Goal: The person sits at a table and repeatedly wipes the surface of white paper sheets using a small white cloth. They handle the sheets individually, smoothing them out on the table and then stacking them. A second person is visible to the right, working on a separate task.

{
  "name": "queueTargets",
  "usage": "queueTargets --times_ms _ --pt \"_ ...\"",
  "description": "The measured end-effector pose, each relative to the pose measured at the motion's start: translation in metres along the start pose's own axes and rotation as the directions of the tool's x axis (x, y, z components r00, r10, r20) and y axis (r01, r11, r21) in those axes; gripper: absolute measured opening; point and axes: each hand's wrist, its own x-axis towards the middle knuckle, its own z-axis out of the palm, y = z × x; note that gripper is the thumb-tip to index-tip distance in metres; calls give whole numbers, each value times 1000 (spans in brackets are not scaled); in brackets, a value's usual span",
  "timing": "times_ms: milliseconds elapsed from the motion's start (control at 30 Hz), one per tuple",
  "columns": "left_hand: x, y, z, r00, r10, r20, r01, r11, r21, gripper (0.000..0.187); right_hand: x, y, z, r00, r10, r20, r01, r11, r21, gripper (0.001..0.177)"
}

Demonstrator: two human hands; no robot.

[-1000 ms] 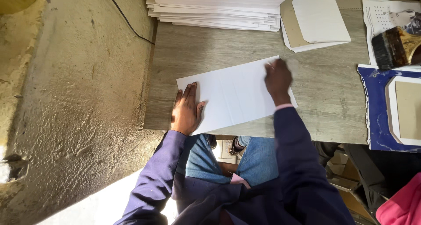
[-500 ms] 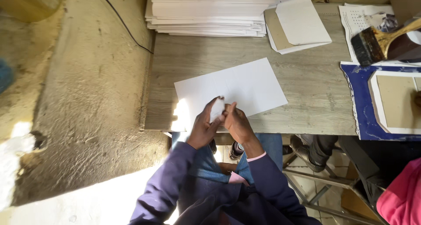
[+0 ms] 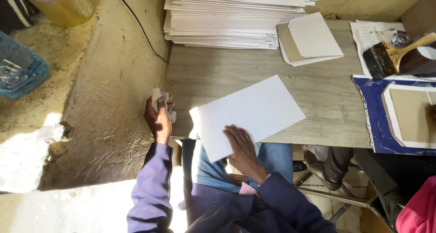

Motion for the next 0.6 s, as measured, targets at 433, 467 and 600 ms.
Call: queueTargets --times_ms 433,467,600 --pt "-41 -17 18 875 384 294 -481 638 601 22 200 104 -292 388 876 -287 226 212 951 57" --pt "-42 -16 19 875 388 289 -481 631 609 22 220 103 -305 415 868 -272 275 165 947 79" --pt "-41 -40 18 868 420 263 -485 611 625 17 277 223 -290 339 901 -269 304 166 938 134"
